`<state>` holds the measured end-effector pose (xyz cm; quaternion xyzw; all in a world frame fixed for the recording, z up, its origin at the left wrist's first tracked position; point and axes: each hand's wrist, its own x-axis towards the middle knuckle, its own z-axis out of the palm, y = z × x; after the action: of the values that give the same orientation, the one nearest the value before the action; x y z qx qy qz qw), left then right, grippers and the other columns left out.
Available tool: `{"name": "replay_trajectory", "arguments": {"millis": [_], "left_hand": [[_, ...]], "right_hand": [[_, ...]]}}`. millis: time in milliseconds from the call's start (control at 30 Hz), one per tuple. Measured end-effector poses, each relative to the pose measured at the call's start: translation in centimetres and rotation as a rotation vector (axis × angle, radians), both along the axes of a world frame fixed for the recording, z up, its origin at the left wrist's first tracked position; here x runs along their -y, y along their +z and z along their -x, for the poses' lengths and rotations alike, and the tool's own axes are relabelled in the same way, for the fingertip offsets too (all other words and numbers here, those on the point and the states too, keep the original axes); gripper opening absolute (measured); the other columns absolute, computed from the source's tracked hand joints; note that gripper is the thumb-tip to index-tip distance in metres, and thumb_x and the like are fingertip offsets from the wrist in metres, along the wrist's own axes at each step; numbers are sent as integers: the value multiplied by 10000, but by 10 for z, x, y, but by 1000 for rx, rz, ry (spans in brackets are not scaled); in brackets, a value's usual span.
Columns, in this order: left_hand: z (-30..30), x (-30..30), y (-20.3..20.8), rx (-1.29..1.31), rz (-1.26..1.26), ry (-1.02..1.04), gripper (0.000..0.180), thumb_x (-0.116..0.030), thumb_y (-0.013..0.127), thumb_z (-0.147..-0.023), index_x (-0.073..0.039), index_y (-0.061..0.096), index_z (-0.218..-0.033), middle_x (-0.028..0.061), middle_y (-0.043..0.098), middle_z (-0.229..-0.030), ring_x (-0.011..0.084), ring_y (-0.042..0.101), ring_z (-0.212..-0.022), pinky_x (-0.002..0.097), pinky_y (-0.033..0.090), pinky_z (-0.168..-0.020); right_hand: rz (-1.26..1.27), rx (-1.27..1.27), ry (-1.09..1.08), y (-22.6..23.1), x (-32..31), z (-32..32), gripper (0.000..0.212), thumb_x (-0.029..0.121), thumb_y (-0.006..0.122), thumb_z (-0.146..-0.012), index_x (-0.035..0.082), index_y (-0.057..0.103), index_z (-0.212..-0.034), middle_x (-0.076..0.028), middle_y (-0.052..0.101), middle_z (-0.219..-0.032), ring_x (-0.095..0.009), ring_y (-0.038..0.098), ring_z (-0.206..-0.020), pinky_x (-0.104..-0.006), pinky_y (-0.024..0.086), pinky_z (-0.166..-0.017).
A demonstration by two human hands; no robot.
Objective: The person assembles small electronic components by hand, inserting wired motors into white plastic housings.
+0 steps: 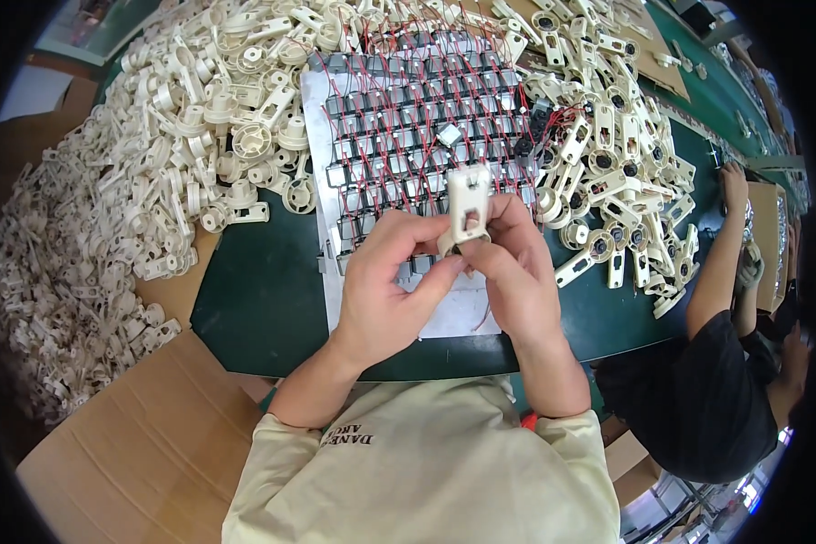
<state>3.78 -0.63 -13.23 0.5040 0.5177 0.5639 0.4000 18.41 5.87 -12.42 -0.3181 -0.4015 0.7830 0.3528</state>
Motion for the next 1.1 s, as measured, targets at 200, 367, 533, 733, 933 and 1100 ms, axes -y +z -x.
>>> {"name": "replay_trajectory", "arguments": {"millis": [200, 367, 533, 733, 933, 1100], "left_hand": [[9, -3, 7, 231, 24, -38, 347, 5, 666, -863, 55, 565, -1191, 88, 533, -1046, 152, 594, -944, 277, 518, -838], [6, 0, 5, -106, -56, 116, 244, -82, 769, -768, -23, 635, -962, 66, 565, -805, 177, 580, -737, 291, 462, -642], [-2, 1, 11, -156, -18, 36, 269, -90, 732, -812, -23, 603, -1039, 85, 548, -883, 198, 582, -797, 311, 477, -714], [52, 11, 46, -403, -32, 233, 353, -27, 690, -815, -19, 590, -1153, 106, 602, -1046, 187, 636, -891, 302, 511, -766], [142, 40, 15, -841, 231, 790, 206, -122, 673, -853, 4, 627, -1010, 142, 577, -952, 272, 620, -772, 362, 501, -715], [130, 20, 21, -736, 203, 802, 219, -153, 679, -852, -17, 624, -1014, 157, 567, -992, 307, 624, -828, 400, 500, -759]], "right_hand": [[-247, 63, 20, 5, 1, 2, 252, 14, 605, -915, -13, 484, -1134, -53, 567, -1040, -115, 579, -953, -268, 473, -858], [-492, 208, -27, -3, 13, 5, 183, 7, 571, -922, -5, 480, -1080, -73, 564, -978, -104, 559, -900, -247, 465, -783], [-376, 209, -56, 6, 17, -2, 200, -16, 569, -921, 2, 473, -1096, -74, 590, -1014, -98, 580, -900, -233, 466, -788], [-529, 568, -401, 14, -36, -75, 309, 64, 606, -935, -5, 528, -1226, -64, 612, -1062, -85, 571, -890, -221, 467, -756], [-738, 765, -456, 29, -25, -73, 338, 87, 561, -961, -18, 504, -1277, -130, 548, -1235, -181, 555, -1081, -284, 454, -918], [-799, 695, -209, 28, -7, -35, 257, 11, 576, -909, -27, 554, -1163, -123, 566, -1155, -186, 574, -998, -303, 486, -864]]}}
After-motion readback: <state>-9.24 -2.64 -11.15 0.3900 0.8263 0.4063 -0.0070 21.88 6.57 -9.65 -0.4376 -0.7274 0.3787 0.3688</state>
